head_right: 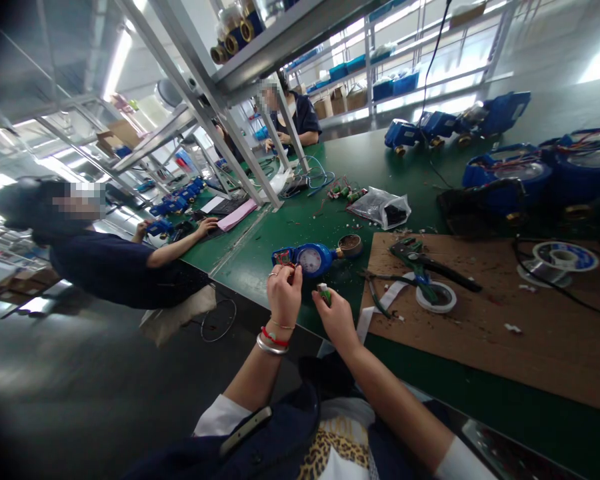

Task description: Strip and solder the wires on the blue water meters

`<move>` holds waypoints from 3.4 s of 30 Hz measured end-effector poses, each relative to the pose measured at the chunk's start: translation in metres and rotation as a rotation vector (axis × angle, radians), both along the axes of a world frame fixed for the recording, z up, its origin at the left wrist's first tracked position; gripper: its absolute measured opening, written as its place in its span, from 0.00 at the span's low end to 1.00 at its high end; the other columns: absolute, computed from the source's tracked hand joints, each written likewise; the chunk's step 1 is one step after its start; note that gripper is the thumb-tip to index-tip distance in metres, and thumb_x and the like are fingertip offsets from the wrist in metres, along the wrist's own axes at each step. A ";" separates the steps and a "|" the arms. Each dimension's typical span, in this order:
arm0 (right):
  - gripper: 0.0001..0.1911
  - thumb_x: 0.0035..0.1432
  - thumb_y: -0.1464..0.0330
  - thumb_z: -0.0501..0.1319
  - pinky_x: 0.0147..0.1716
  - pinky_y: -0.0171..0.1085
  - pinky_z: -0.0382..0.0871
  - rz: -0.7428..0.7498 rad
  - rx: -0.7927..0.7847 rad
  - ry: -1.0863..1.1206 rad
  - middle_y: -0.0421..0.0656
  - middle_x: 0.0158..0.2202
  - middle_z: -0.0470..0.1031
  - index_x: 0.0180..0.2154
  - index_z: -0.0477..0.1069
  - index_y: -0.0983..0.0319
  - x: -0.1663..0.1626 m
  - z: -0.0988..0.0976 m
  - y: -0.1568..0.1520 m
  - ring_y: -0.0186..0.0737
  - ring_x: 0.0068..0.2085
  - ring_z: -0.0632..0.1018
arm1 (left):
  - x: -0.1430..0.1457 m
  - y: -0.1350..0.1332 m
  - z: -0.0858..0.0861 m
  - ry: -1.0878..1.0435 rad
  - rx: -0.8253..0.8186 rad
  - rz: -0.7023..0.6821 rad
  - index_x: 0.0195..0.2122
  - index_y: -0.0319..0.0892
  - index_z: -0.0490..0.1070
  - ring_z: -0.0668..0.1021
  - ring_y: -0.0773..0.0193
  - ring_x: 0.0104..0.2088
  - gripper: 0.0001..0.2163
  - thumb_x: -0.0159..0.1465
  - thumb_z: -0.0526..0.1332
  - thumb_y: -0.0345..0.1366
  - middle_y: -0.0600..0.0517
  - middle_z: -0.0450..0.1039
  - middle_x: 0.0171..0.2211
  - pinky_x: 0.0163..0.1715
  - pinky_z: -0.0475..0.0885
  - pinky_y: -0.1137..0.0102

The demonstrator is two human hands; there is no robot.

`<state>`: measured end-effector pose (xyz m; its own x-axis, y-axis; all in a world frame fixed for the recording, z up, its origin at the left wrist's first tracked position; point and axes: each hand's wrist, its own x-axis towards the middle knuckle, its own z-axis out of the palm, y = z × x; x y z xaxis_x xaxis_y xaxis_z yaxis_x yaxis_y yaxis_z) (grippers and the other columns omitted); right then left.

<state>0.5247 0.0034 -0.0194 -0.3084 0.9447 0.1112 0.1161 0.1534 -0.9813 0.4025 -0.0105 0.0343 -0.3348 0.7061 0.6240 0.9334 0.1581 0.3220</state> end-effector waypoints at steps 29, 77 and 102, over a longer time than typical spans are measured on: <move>0.21 0.60 0.52 0.55 0.25 0.33 0.53 0.001 -0.011 -0.017 0.37 0.22 0.62 0.27 0.65 0.63 -0.004 -0.002 0.001 0.33 0.25 0.61 | -0.004 -0.006 -0.020 -0.047 -0.001 -0.088 0.28 0.40 0.70 0.72 0.57 0.46 0.13 0.68 0.54 0.38 0.45 0.71 0.41 0.50 0.63 0.61; 0.23 0.59 0.49 0.55 0.24 0.33 0.53 -0.009 -0.064 -0.013 0.37 0.20 0.61 0.26 0.64 0.62 -0.003 0.000 -0.002 0.34 0.23 0.62 | -0.007 0.009 -0.013 0.055 -0.028 0.009 0.31 0.38 0.71 0.73 0.58 0.40 0.11 0.67 0.50 0.31 0.44 0.71 0.38 0.44 0.62 0.63; 0.23 0.60 0.49 0.54 0.23 0.33 0.55 -0.014 -0.048 -0.049 0.37 0.20 0.63 0.28 0.66 0.62 -0.003 0.001 -0.002 0.33 0.22 0.62 | -0.019 -0.018 -0.028 -0.100 0.011 -0.198 0.37 0.40 0.75 0.74 0.59 0.49 0.08 0.67 0.56 0.34 0.45 0.73 0.44 0.51 0.69 0.60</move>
<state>0.5219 0.0016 -0.0185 -0.2992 0.9528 0.0507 0.1662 0.1043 -0.9806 0.3837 -0.0281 0.0066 -0.2508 0.7574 0.6028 0.9094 -0.0290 0.4149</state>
